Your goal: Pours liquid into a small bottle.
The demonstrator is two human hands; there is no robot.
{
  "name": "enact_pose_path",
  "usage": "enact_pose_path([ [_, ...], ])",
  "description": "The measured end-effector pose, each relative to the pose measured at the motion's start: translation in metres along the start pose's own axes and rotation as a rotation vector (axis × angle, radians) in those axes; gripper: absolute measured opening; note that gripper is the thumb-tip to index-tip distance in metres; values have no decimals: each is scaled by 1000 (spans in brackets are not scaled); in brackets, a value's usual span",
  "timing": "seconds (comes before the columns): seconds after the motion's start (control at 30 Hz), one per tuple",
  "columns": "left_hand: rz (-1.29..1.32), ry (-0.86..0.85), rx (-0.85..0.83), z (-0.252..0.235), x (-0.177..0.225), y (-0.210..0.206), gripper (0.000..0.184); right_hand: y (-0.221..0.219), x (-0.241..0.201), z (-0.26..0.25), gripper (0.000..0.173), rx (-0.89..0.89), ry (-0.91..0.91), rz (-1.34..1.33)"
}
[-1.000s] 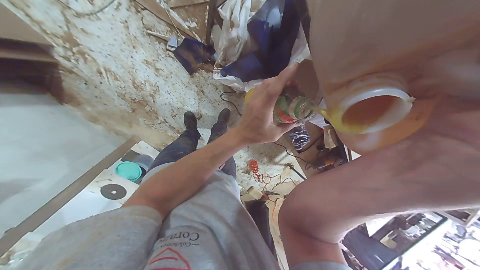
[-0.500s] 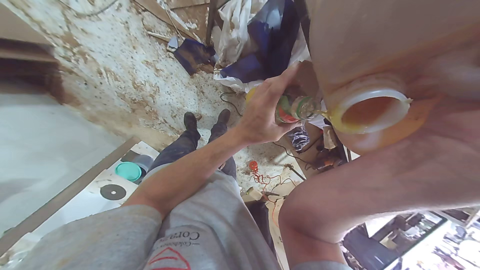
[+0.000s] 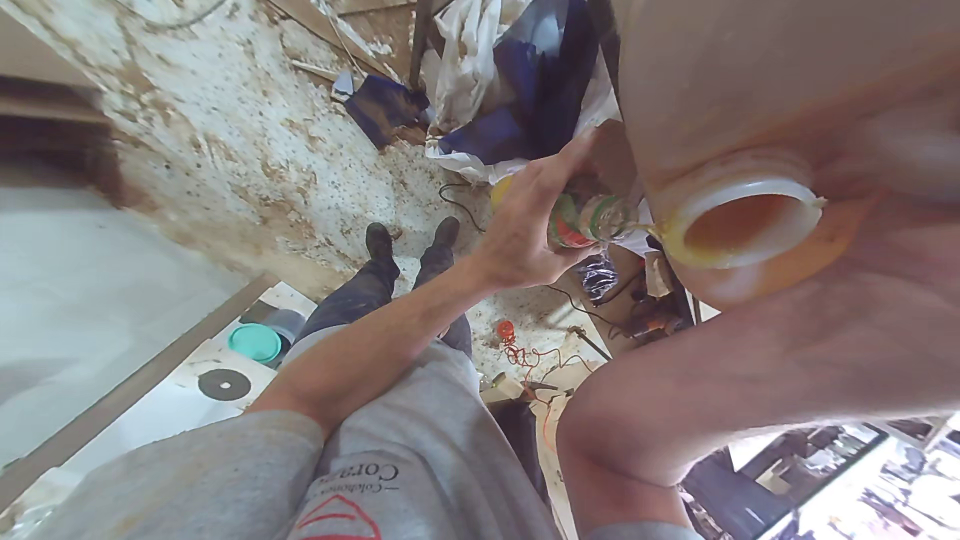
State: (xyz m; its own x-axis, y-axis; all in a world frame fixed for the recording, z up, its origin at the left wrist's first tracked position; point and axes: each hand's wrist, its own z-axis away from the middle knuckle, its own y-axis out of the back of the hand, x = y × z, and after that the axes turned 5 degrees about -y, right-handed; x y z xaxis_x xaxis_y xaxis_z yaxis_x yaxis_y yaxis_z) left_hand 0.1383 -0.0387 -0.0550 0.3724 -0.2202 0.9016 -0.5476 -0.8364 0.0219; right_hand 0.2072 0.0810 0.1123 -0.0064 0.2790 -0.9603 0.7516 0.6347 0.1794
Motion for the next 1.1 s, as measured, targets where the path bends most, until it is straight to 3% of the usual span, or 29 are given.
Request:
enact_pose_path([
  [0.4,-23,-15,22,1,0,0,101,-3,-4,-10,13,3,-25,-67],
  [1.1,-23,-6,10,-1,2,0,101,0,-2,-17,19,3,-34,-107],
])
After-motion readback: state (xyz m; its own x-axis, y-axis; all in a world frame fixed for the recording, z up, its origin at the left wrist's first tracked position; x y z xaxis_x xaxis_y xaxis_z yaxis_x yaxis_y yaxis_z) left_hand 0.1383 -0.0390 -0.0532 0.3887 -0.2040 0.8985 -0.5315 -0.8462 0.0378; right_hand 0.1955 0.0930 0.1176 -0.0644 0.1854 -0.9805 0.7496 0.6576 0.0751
